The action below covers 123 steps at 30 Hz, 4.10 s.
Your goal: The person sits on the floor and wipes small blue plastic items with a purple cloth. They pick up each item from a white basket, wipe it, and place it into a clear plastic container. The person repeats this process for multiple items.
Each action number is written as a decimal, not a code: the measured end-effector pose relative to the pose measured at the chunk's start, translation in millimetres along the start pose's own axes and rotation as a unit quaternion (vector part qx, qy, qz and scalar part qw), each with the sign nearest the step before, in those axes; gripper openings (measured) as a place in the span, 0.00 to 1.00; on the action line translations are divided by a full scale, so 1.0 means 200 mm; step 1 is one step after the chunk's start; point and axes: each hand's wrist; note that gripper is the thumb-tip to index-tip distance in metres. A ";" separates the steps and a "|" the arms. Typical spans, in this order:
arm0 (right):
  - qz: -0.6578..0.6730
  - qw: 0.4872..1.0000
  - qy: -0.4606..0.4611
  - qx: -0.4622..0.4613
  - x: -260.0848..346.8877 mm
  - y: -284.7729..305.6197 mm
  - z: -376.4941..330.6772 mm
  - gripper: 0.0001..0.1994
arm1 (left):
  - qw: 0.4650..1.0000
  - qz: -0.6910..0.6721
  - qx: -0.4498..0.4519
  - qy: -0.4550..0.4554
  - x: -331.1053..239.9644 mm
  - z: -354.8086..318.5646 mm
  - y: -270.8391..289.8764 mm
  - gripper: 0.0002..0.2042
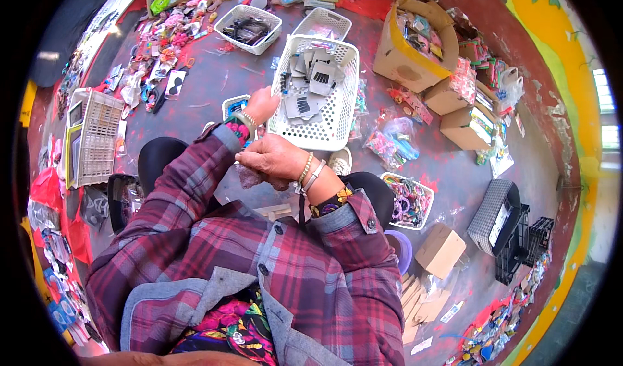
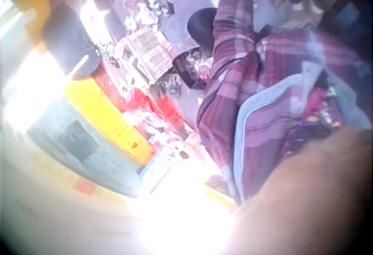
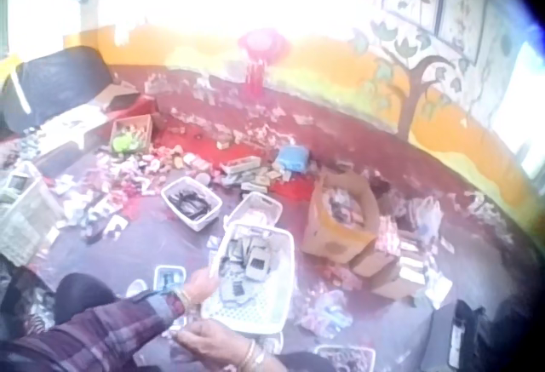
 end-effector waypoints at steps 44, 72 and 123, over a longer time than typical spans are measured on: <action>-0.117 0.981 0.129 0.081 -0.11 -0.14 0.03 0.18 | 0.990 -0.082 0.021 0.115 -0.01 0.07 -0.31 0.20; -0.146 0.980 0.126 0.052 -0.11 -0.11 0.01 0.17 | 0.949 0.148 -0.102 -0.259 -0.28 0.39 -0.17 0.18; 0.163 0.801 0.406 -0.408 0.09 0.22 -0.11 0.19 | 0.663 -0.701 0.256 -0.055 -0.29 -0.21 0.46 0.16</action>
Point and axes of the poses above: each hand's wrist, its own z-axis towards the middle knuckle, its own y-axis out of the back of the hand, x = y × z, and after that the axes turned 10 degrees about z, right-handed
